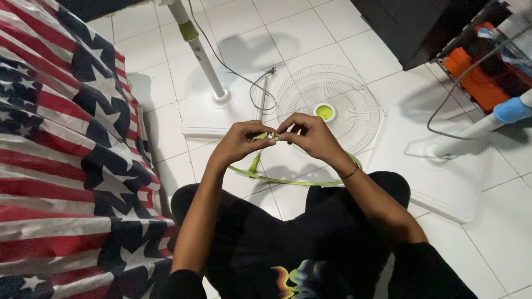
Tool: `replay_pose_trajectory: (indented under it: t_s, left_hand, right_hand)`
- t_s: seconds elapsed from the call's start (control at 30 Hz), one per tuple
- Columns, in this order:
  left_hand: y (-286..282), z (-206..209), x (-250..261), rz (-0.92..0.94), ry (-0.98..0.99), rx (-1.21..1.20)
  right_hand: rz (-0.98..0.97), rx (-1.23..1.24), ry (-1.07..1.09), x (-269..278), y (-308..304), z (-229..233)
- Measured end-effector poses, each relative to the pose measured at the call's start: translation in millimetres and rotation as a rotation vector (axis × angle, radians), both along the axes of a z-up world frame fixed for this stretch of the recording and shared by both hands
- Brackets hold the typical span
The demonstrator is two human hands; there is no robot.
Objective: The person assembles a standing electric fan by attaching the fan blades to the motor hub and securing them with a central nut. They then handle a green plastic ring component, using a screwdriver to adjust a small fastener on it.
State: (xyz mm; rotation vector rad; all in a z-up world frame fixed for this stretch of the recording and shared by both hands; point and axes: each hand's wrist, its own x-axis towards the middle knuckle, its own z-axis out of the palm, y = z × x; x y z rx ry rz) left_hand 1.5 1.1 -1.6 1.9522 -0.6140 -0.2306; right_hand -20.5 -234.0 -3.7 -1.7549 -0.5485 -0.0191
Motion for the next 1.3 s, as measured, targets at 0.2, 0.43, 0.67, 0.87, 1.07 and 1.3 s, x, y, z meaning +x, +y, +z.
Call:
replay_pose_trajectory:
  t_s: [0.2, 0.43, 0.67, 0.87, 1.07, 1.3]
  left_hand:
    - [0, -1, 2, -0.008, 0.007, 0.013]
    - [-1, -2, 0, 0.020, -0.074, 0.073]
    - [2, -2, -7, 0.055, -0.132, 0.134]
    - [4, 4, -14, 0.087, -0.132, 0.056]
    - [9, 8, -19, 0.157, -0.093, 0.031]
    - [5, -1, -13, 0.126, -0.144, -0.007]
  right_hand:
    - [0.013, 0.014, 0.174, 8, 0, 3]
    - [0.019, -0.041, 0.230, 13, 2, 6]
    - [0.057, -0.052, 0.249, 16, 3, 5]
    - [0.091, -0.035, 0.268, 18, 1, -2]
    - [0.082, -0.024, 0.259, 24, -2, -9]
    - [0.123, -0.014, 0.234, 25, 0, -14]
